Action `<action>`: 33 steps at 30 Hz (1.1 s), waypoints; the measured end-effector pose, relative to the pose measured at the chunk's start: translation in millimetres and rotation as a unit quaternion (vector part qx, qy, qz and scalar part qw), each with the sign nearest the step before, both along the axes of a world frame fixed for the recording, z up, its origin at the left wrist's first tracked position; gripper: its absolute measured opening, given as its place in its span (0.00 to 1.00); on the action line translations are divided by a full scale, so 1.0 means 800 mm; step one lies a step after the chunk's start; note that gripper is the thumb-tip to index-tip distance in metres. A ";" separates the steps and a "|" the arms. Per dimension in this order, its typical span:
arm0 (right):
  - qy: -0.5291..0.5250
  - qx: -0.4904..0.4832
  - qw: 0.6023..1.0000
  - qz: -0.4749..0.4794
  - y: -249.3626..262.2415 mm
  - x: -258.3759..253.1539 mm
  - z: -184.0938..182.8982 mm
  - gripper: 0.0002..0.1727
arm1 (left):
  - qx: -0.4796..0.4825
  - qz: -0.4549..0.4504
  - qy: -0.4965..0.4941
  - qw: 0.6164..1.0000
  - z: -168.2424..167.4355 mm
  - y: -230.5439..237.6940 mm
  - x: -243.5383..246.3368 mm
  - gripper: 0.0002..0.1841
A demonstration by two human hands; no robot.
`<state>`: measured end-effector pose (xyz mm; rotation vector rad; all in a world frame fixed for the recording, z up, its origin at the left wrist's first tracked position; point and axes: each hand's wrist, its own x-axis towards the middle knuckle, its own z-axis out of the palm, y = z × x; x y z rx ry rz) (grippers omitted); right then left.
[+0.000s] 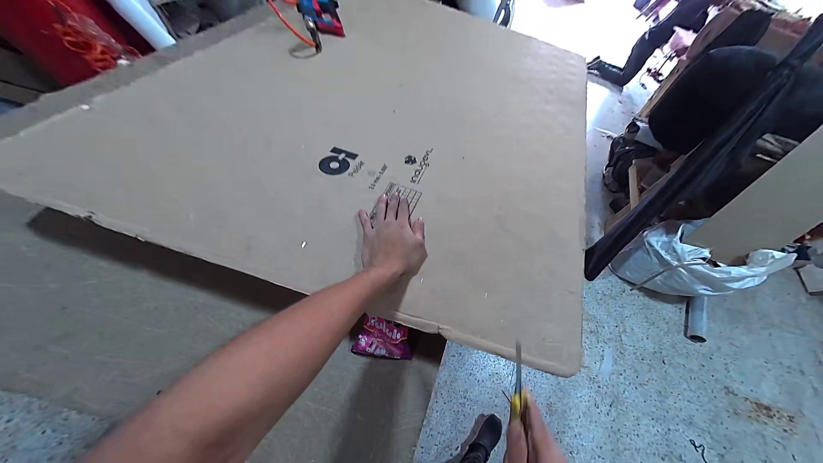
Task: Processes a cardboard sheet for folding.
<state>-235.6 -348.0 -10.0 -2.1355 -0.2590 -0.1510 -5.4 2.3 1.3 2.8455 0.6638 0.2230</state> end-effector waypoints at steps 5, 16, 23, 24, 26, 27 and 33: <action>0.186 0.026 0.979 0.074 0.089 0.231 0.092 0.25 | -0.009 -0.012 -0.029 0.999 -0.004 0.007 -0.004 0.36; -0.163 -0.323 0.909 0.206 0.065 0.543 0.004 0.42 | -0.057 0.173 -0.235 0.955 -0.001 0.013 -0.015 0.27; -0.169 -0.133 0.958 0.190 0.071 0.556 -0.050 0.39 | -0.025 0.178 -0.199 0.963 -0.005 -0.002 0.014 0.31; -0.172 -0.112 0.961 0.187 0.073 0.557 -0.057 0.38 | -0.028 0.179 -0.197 0.964 -0.004 -0.003 0.015 0.31; -0.189 -0.066 0.964 0.176 0.076 0.562 -0.067 0.37 | -0.028 0.183 -0.192 0.964 0.000 -0.006 0.019 0.31; -0.193 -0.053 0.965 0.171 0.077 0.562 -0.071 0.36 | -0.024 0.187 -0.189 0.964 -0.001 -0.006 0.019 0.32; -0.188 -0.096 0.959 0.187 0.078 0.562 -0.080 0.40 | 0.063 0.195 -0.195 0.959 0.017 -0.036 0.033 0.30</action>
